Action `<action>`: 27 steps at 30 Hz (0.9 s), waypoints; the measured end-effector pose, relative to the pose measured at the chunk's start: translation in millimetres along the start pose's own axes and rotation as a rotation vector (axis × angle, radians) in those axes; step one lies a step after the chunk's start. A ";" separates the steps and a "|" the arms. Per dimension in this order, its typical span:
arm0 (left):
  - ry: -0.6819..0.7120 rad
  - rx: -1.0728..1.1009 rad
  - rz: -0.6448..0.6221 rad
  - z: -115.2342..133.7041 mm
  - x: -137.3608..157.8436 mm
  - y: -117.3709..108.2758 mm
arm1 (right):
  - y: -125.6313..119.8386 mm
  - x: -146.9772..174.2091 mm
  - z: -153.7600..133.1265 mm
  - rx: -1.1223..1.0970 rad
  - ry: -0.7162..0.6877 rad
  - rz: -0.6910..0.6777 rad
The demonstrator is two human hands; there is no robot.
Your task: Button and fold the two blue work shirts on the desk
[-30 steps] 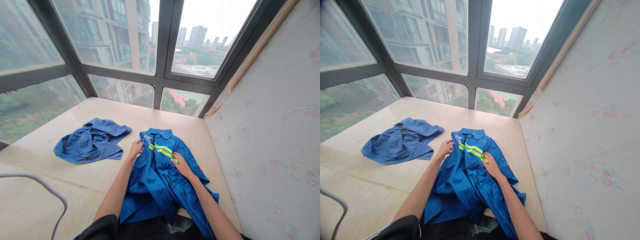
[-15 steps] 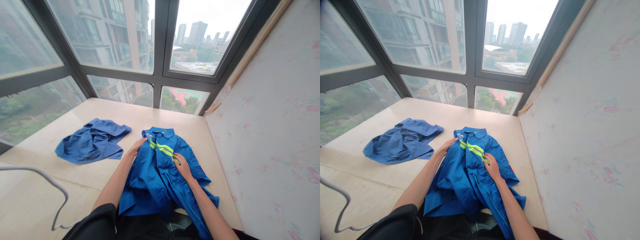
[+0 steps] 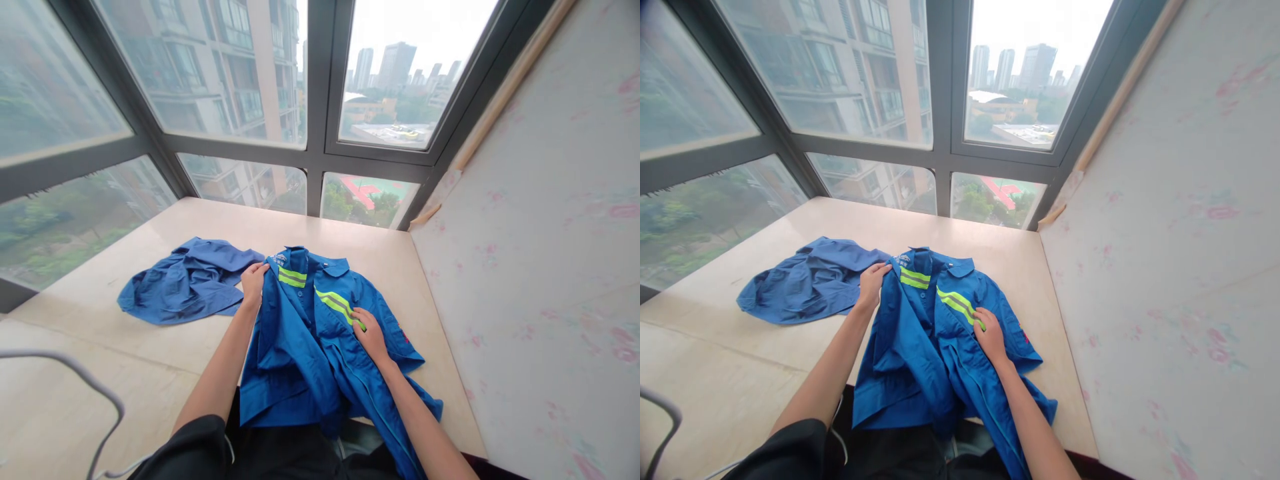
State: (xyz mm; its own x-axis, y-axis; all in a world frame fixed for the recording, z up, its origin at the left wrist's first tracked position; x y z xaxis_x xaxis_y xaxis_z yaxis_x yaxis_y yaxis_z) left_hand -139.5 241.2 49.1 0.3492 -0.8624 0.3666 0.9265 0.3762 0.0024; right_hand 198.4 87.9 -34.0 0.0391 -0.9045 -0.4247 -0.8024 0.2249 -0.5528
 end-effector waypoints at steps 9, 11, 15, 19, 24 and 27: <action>0.076 -0.585 -0.691 -38.7 93.2 52.0 | 3.7 -11.9 12.5 -0.180 0.281 0.032; 0.188 -0.764 -0.806 -51.5 116.7 64.3 | 4.8 -15.5 8.8 -0.223 0.324 0.034; 0.442 -0.980 -0.831 -63.7 148.8 74.9 | 6.1 -30.7 -17.3 -0.223 0.201 0.062; 0.395 -0.965 -0.756 -67.1 152.9 70.0 | 17.5 -51.1 -31.7 -0.267 0.164 0.023; 0.096 -0.722 -0.706 -81.1 134.8 57.3 | 25.7 -69.5 -23.2 -0.315 0.205 0.010; -0.054 -0.661 -0.545 -89.7 117.5 48.3 | 28.7 -66.6 -14.3 -0.540 0.329 0.072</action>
State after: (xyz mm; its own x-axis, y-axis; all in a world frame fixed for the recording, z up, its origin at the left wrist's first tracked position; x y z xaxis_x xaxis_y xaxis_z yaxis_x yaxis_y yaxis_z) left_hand -41.2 127.7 8.9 -0.1600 -0.8418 0.5156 0.8601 -0.3752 -0.3457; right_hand 164.2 149.4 -11.3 -0.1418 -0.9773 -0.1576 -0.9868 0.1522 -0.0556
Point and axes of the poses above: each hand's wrist, its own x-axis away from the middle knuckle, its own y-axis out of the palm, z = x × y, the point moved 5 cm from there along -x, towards the middle knuckle, and after that the axes turned 14 degrees about -y, right-handed, at the moved point
